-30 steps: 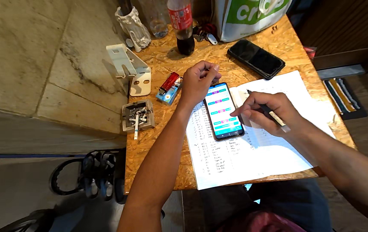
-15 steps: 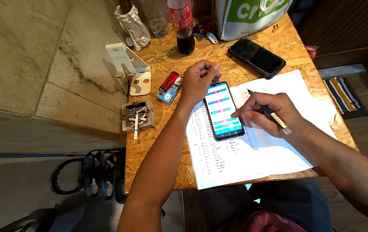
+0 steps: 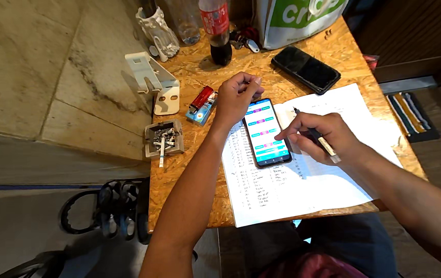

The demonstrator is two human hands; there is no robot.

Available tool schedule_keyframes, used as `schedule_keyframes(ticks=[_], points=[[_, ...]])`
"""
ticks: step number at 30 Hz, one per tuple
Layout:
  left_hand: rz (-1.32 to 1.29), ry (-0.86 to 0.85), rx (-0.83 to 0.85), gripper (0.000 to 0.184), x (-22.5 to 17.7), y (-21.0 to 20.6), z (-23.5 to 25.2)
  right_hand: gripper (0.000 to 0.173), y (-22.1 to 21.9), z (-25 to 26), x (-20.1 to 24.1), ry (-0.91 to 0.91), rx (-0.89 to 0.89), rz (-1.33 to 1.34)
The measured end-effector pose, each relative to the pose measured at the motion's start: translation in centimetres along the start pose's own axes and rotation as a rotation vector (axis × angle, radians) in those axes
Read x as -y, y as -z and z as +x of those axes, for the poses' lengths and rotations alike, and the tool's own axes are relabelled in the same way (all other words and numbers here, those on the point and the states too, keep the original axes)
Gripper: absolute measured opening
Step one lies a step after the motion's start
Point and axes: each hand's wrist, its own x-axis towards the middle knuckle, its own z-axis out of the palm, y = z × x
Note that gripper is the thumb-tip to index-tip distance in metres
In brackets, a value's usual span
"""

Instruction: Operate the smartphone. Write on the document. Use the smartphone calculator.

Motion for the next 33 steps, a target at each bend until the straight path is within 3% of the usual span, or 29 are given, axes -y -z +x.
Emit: schedule_keyframes(ticks=[16,24,33], points=[[-0.016,-0.001,0.000,0.018,-0.05,0.00,-0.03,0.016,-0.05,-0.04,-0.11,-0.008,0.027,-0.019],[0.010,-0.004,0.006,0.019,0.05,0.03,0.04,0.015,-0.02,0.02,0.11,-0.143,-0.025,-0.077],[0.000,0.000,0.000,0.018,0.04,0.01,-0.05,0.013,-0.11,0.00,-0.02,-0.051,0.045,0.018]])
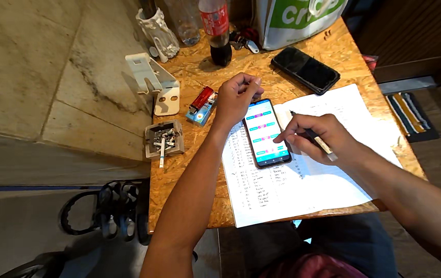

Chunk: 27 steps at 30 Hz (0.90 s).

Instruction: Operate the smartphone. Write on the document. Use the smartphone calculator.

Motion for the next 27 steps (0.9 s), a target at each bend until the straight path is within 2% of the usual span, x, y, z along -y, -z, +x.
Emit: schedule_keyframes(ticks=[11,19,27], points=[[-0.003,0.006,-0.002,0.018,-0.10,-0.02,-0.01,0.013,0.07,0.04,0.14,-0.102,-0.063,-0.061],[0.002,-0.003,0.001,0.018,0.02,0.00,-0.07,0.013,0.43,0.05,0.31,-0.067,-0.158,-0.044],[-0.007,-0.005,0.001,0.018,0.01,-0.04,-0.13,0.014,0.18,-0.07,0.37,-0.023,-0.112,-0.007]])
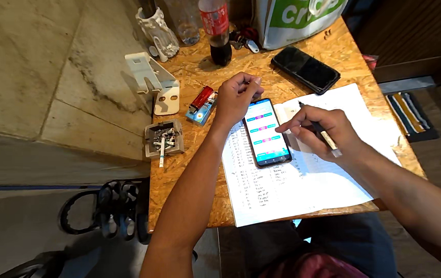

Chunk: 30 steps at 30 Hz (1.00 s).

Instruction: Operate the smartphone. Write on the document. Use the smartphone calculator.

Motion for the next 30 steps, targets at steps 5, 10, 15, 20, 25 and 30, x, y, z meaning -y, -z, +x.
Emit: schedule_keyframes(ticks=[5,10,15,20,25,30], points=[[0.003,-0.001,0.001,0.018,0.1,0.0,0.0,0.013,0.1,-0.1,0.0,-0.005,0.001,0.004],[-0.001,-0.002,0.001,0.017,0.1,0.0,0.2,0.014,-0.1,0.0,0.0,0.009,0.004,0.007],[-0.001,-0.007,0.000,0.017,0.2,0.0,0.3,0.016,-0.3,-0.1,0.1,0.013,0.023,0.013],[-0.012,-0.007,0.002,0.016,0.1,0.0,0.3,0.015,-0.6,0.0,0.3,0.039,0.060,0.010],[0.005,0.010,0.010,0.018,0.1,0.1,0.4,0.016,-0.8,-0.1,0.3,0.028,0.091,-0.010],[0.005,0.004,-0.004,0.018,0.1,0.0,0.3,0.016,-1.2,-0.1,0.2,0.022,0.148,-0.070]])
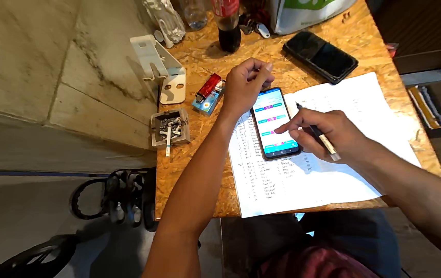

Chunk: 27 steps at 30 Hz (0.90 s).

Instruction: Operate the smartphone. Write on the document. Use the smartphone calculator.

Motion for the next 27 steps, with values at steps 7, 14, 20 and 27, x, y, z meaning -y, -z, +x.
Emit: schedule_keyframes(ticks=[7,14,20,27], points=[[-0.010,-0.007,0.007,0.017,-0.1,0.0,0.0,0.018,0.9,0.1,0.1,-0.025,-0.124,-0.043],[0.011,0.000,-0.002,0.017,-0.1,0.0,-0.1,0.016,0.8,0.2,-0.1,-0.061,-0.101,-0.073],[0.018,-0.012,0.000,0.018,-0.1,0.0,-0.1,0.014,1.0,0.2,0.1,-0.070,-0.119,-0.042],[0.003,-0.003,0.002,0.018,-0.1,0.0,-0.1,0.015,0.7,0.1,0.0,-0.047,-0.126,-0.025]])
